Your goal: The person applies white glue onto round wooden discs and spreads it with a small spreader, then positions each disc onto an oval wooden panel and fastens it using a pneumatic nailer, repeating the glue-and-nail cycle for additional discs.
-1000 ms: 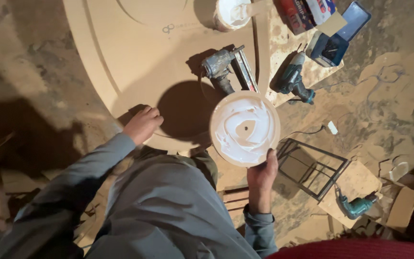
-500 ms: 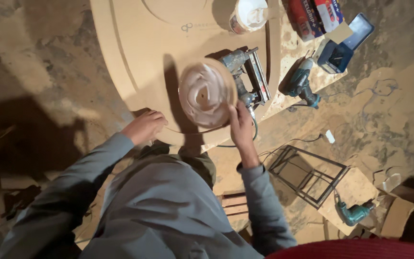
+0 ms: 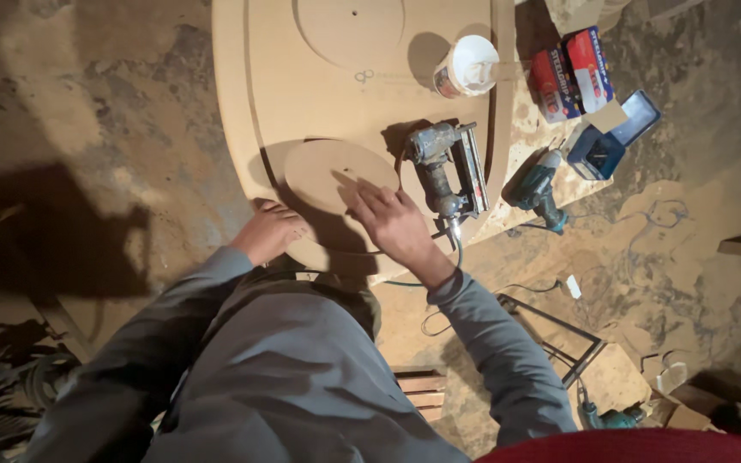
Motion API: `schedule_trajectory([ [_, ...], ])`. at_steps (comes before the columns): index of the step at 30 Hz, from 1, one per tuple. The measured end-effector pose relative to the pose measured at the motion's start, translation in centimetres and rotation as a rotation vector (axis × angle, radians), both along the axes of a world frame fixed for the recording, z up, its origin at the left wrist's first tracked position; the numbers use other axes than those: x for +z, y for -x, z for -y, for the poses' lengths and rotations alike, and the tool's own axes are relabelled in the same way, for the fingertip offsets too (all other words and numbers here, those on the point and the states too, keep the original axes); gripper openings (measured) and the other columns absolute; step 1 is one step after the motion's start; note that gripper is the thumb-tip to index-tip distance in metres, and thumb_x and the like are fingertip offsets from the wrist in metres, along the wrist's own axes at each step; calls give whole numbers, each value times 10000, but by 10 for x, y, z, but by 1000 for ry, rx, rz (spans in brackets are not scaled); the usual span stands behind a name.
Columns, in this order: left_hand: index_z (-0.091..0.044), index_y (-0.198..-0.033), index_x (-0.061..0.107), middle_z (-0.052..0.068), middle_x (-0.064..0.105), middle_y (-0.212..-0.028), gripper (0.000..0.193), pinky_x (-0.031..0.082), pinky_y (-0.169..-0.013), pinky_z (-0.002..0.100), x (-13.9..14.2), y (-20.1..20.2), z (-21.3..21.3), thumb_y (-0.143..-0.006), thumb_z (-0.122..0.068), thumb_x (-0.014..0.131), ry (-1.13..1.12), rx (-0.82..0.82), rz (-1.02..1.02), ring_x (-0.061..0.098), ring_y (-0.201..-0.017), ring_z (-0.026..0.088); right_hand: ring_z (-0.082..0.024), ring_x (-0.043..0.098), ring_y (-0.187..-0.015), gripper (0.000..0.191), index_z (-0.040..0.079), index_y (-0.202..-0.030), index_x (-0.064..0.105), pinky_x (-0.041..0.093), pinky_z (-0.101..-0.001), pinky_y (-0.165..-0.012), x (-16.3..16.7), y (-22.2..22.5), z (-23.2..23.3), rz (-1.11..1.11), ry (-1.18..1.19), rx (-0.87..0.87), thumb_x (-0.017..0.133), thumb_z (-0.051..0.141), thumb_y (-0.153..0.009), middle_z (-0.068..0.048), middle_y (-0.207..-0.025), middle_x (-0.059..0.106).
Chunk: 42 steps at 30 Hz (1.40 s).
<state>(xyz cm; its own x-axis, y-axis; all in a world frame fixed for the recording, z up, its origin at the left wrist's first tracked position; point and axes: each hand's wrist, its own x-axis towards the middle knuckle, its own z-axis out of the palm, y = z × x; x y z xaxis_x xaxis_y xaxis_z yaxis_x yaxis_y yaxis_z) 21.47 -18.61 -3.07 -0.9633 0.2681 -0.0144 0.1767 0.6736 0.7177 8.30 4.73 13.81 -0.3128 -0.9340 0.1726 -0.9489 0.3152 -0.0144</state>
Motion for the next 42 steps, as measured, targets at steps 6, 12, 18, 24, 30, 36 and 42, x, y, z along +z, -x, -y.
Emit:
schedule_trajectory([
  [6, -71, -1067, 752, 73, 721, -1098, 187, 552, -857, 394, 8, -16, 6, -906, -104, 662, -231, 88, 31, 673, -1016, 289, -272, 561, -1236, 480, 70, -1344, 630, 450, -462, -993, -38, -19, -19, 93, -143, 48, 606, 186, -879, -104, -1390, 610],
  [12, -83, -1070, 741, 62, 713, -1143, 230, 575, -800, 365, 14, -8, 4, -857, -88, 653, -172, 77, 74, 704, -950, 262, -279, 547, -1306, 470, 91, -1366, 624, 421, -461, -996, -75, -17, -33, 82, 4, 26, 601, 208, -912, -105, -1526, 545],
  [18, -94, -1060, 730, 32, 714, -1120, 204, 577, -782, 367, 20, 7, 1, -864, -121, 680, -100, -12, 70, 702, -949, 253, -219, 550, -1251, 457, 102, -1374, 634, 406, -477, -993, -107, -17, -38, 108, 44, 18, 613, 231, -937, -85, -1501, 560],
  [24, -110, -968, 733, 37, 701, -1018, 136, 555, -777, 410, 25, 13, -4, -848, -175, 718, 20, -58, 100, 685, -926, 275, -223, 560, -1222, 490, 67, -1335, 644, 401, -499, -981, -120, -28, -47, 147, 57, -10, 636, 261, -886, -107, -1455, 596],
  [30, -96, -964, 721, 49, 690, -1013, 163, 545, -797, 421, 20, 18, -5, -840, -199, 744, 31, -90, 131, 674, -956, 289, -266, 552, -1205, 551, 28, -1286, 656, 399, -539, -988, -121, -34, -51, 181, 23, -2, 650, 302, -809, -119, -1394, 614],
  [36, -82, -994, 713, 51, 689, -1057, 221, 540, -841, 421, 20, 21, -4, -818, -209, 755, 35, -155, 161, 659, -1009, 286, -262, 552, -1232, 486, 29, -1261, 667, 400, -524, -1004, -128, -36, -55, 182, 17, 22, 639, 261, -834, -119, -1378, 624],
  [42, -74, -1154, 708, 127, 665, -1234, 402, 476, -1009, 469, 23, 80, -3, -879, -346, 816, 111, 33, 125, 608, -1172, 310, -240, 561, -1249, 422, 39, -1244, 672, 406, -506, -1027, -133, -36, -56, 149, 19, 30, 626, 204, -858, -104, -1361, 633],
])
